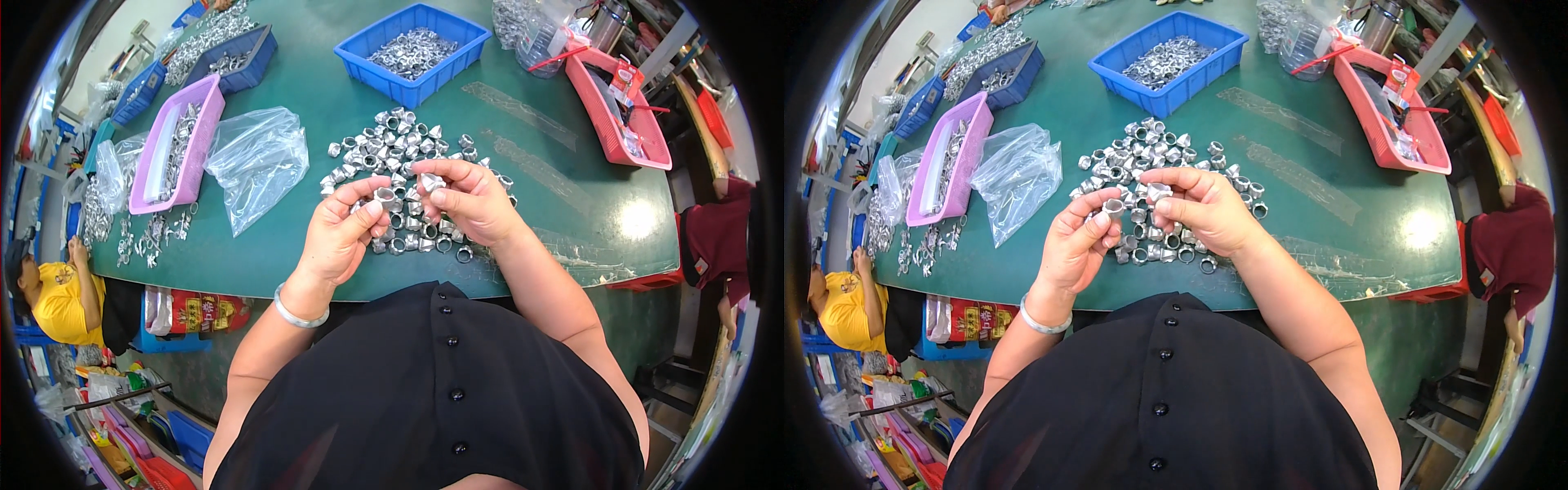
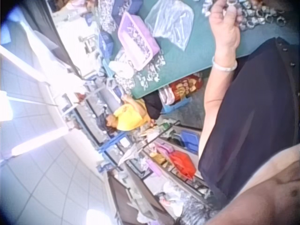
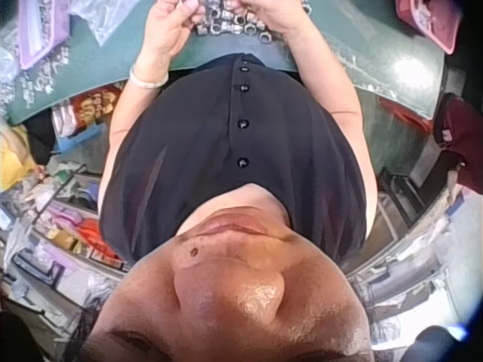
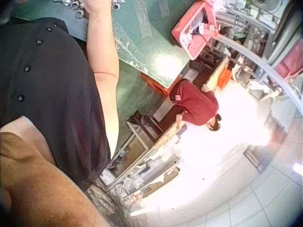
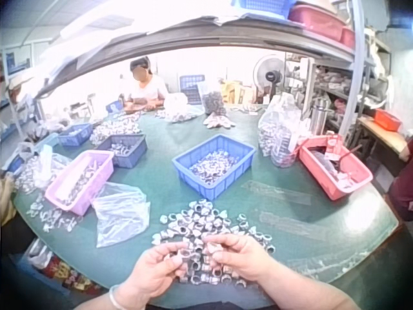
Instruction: The person sorts through a pile of metal components on a workbench and fits small metal pieces together by hand.
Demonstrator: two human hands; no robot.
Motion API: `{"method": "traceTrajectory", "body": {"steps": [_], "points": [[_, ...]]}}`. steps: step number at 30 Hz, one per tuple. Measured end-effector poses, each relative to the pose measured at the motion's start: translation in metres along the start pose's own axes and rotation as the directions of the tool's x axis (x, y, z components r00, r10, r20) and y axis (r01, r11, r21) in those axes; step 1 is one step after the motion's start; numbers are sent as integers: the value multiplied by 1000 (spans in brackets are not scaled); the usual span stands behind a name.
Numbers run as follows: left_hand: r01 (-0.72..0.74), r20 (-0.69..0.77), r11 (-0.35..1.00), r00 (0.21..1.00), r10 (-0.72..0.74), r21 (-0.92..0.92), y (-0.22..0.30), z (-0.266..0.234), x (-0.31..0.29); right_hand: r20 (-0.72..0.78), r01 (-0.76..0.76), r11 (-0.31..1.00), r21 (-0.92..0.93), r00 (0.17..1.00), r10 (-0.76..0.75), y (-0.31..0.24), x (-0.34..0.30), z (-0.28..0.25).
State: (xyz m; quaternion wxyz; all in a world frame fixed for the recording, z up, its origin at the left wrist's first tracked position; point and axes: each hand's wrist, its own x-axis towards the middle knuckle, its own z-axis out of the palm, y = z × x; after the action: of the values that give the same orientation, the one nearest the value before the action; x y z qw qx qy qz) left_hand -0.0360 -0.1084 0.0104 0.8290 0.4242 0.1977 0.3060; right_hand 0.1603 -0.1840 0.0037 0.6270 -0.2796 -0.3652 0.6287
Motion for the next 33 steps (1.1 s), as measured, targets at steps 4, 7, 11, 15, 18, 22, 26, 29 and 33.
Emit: {"method": "traceTrajectory", "body": {"steps": [4,7,11,15,18,22,26,29,33], "points": [[-1,-6,1000,1000,1,-3,-1,0,0,-103,7,981,-194,994,-27,0,-1,7],[-4,14,1000,1000,4,-9,-1,0,1,-56,85,946,-313,993,-107,4,0,6],[8,11,1000,1000,-7,-19,-2,2,0,-17,142,911,-387,987,-161,5,0,5],[9,21,1000,1000,-9,-10,-4,2,1,-20,151,897,-415,985,-174,5,0,8],[1,39,1000,999,0,-14,-3,5,2,-6,175,872,-457,980,-200,6,0,8],[-5,52,1000,999,5,-6,-3,6,2,7,191,841,-507,976,-218,8,0,6],[-6,55,1000,998,5,11,-5,5,3,9,198,831,-520,974,-226,8,0,5],[-9,55,1000,998,8,10,-6,5,3,6,199,828,-525,973,-230,8,0,6],[-16,64,1000,998,15,8,-8,3,4,21,208,817,-538,972,-234,8,1,7]]}}
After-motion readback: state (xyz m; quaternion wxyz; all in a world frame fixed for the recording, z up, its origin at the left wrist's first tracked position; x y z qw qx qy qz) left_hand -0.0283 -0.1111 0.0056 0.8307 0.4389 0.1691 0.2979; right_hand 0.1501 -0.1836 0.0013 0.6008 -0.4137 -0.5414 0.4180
